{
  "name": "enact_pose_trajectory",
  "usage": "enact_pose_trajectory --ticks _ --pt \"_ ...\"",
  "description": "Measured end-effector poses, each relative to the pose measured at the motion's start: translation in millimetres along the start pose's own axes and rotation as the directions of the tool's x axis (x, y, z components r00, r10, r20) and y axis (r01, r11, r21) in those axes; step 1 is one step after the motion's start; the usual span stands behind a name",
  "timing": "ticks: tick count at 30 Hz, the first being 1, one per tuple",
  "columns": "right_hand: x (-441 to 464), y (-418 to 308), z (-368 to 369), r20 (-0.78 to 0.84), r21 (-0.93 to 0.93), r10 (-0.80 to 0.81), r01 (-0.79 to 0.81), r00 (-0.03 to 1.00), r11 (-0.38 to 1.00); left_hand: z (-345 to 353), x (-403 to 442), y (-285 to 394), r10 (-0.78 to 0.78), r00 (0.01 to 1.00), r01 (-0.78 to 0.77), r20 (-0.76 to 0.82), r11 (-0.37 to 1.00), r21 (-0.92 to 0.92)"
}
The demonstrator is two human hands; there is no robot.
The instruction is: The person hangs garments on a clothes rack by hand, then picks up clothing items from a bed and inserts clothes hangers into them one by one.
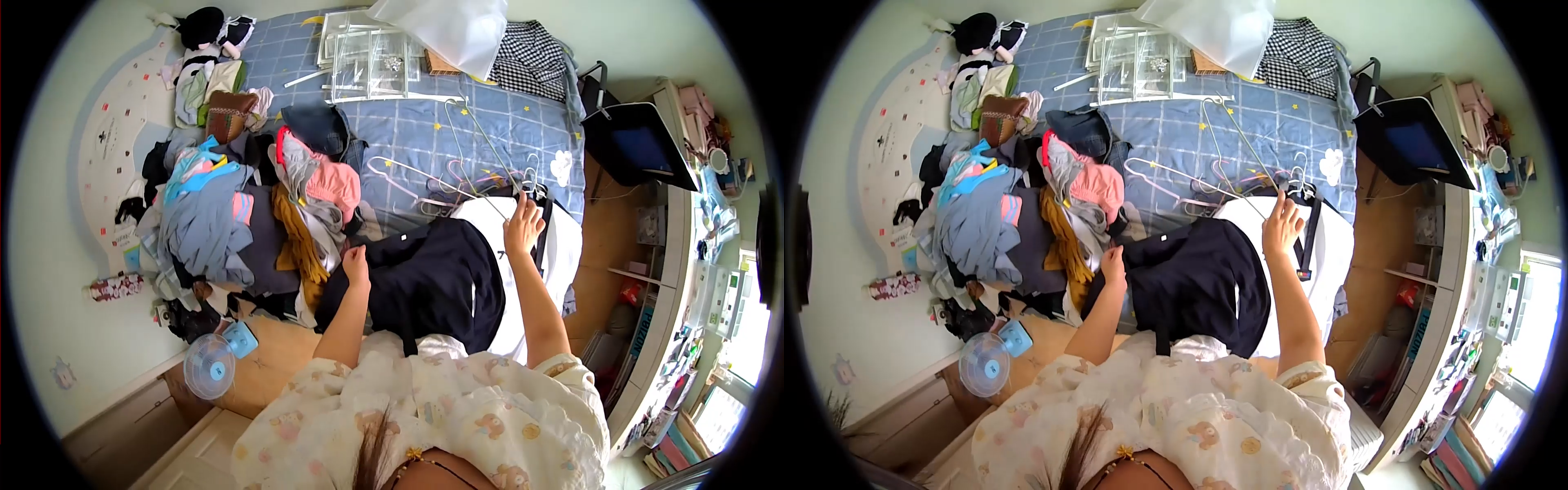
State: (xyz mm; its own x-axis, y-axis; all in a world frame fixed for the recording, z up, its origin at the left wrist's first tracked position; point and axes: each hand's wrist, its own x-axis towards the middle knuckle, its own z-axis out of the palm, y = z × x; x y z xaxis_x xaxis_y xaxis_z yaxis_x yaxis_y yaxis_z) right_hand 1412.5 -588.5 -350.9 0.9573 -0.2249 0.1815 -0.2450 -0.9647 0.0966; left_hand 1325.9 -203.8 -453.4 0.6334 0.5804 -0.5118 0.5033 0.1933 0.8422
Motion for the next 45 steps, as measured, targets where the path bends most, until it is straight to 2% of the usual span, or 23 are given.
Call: enact_pose_trajectory --ticks 2,3,4,6,9,10,11,14,16,18,20,24,25,28,32,34,35,36,38,40,42,44,45 --pt "-23.4 13.9 -31.2 -0.088 -0.062 -0.089 0.083 0.992 0.995 0.8 -45.6 45.7 0.059 0.998 -0.06 0.013 0.991 0.12" --pt "-32.5 20.4 -48.7 0.044 -0.018 -0.138 0.139 0.989 0.99 -2.4 -43.9 27.6 0.212 0.977 -0.212 0.021 0.961 0.178" --pt "-43.0 26.7 -67.0 0.177 0.032 -0.19 0.187 0.966 0.982 -7.8 -49.5 26.4 0.265 0.961 -0.276 0.08 0.939 0.206" --pt "-66.5 41.6 -77.8 0.333 0.145 -0.256 0.219 0.907 0.965 -16.1 -66.8 31.1 0.229 0.963 -0.254 0.141 0.946 0.202" --pt "-105.2 66.5 -78.1 0.433 0.469 -0.275 0.046 0.858 0.882 -27.9 -91.5 55.1 0.118 0.981 -0.131 0.154 0.988 0.08" --pt "-115.0 73.9 -84.3 0.421 0.671 -0.347 -0.03 0.838 0.741 -33.5 -87.6 52.6 0.145 0.97 -0.146 0.194 0.989 -0.008" --pt "-122.7 80.7 -89.8 0.503 0.754 -0.393 -0.169 0.77 0.635 -39.6 -79.0 52.5 0.142 0.963 -0.137 0.229 0.99 -0.04" --pt "-140.0 93.6 -148.0 0.65 0.745 -0.576 -0.562 0.495 0.358 -52.8 -92.6 94.4 0.187 0.953 -0.17 0.238 0.981 -0.091" --pt "-146.7 103.9 -163.5 0.615 0.705 -0.71 -0.642 0.344 0.3 -59.2 -93.0 111.9 0.313 0.907 -0.273 0.282 0.946 -0.175" --pt "-151.6 105.3 -179.8 0.614 0.7 -0.734 -0.629 0.29 0.338 -66.2 -104.5 135.6 0.367 0.876 -0.349 0.314 0.93 -0.114" --pt "-154.7 101.6 -188.0 0.635 0.721 -0.721 -0.546 0.276 0.426 -69.7 -123.8 156.4 0.54 0.761 -0.537 0.36 0.836 -0.118" --pt "-163.2 86.0 -191.4 0.624 0.729 -0.719 -0.559 0.307 0.395 -81.8 -159.9 184.5 0.695 0.5 -0.853 0.516 0.498 0.157" --pt "-167.0 78.7 -191.2 0.612 0.718 -0.729 -0.601 0.307 0.35 -84.3 -181.9 196.3 0.638 0.52 -0.848 0.568 0.462 0.258" --pt "-180.9 43.4 -199.5 0.569 0.752 -0.741 -0.591 0.357 0.292 -81.3 -217.9 203.8 0.624 0.444 -0.889 0.643 0.396 0.23" --pt "-198.2 13.1 -181.3 0.408 0.801 -0.823 -0.587 0.394 0.117 -86.8 -254.8 219.0 0.748 0.136 -0.981 0.649 0.194 -0.017" --pt "-202.1 6.7 -185.6 0.332 0.809 -0.854 -0.587 0.4 0.039 -102.4 -271.5 249.4 0.705 0.03 -1.0 0.709 0.022 0.021" --pt "-203.0 5.3 -195.0 0.303 0.81 -0.861 -0.586 0.407 0.008 -109.7 -272.6 267.1 0.678 -0.158 -0.974 0.718 -0.225 -0.001" --pt "-202.7 5.5 -205.0 0.275 0.811 -0.867 -0.585 0.415 -0.023 -119.1 -282.4 281.0 0.668 -0.149 -0.954 0.729 -0.291 0.072" --pt "-197.5 9.3 -228.9 0.249 0.865 -0.863 -0.501 0.439 -0.004 -128.3 -299.8 309.5 0.702 -0.24 -0.852 0.671 -0.484 0.201" --pt "-189.8 14.3 -241.9 0.182 0.892 -0.892 -0.45 0.415 -0.027 -133.6 -277.5 314.6 0.561 -0.346 -0.831 0.752 -0.555 0.032" --pt "-179.9 20.7 -259.1 0.072 0.944 -0.948 -0.328 0.311 -0.036 -140.9 -267.3 315.5 0.522 -0.387 -0.792 0.76 -0.61 0.016" --pt "-175.7 6.7 -256.8 -0.285 0.862 -0.898 -0.32 0.335 -0.392 -144.5 -262.5 328.0 0.551 -0.494 -0.771 0.672 -0.636 -0.045" --pt "-172.9 2.6 -267.2 -0.295 0.829 -0.898 -0.38 0.327 -0.411 -147.2 -262.4 333.9 0.563 -0.522 -0.761 0.64 -0.647 -0.051"
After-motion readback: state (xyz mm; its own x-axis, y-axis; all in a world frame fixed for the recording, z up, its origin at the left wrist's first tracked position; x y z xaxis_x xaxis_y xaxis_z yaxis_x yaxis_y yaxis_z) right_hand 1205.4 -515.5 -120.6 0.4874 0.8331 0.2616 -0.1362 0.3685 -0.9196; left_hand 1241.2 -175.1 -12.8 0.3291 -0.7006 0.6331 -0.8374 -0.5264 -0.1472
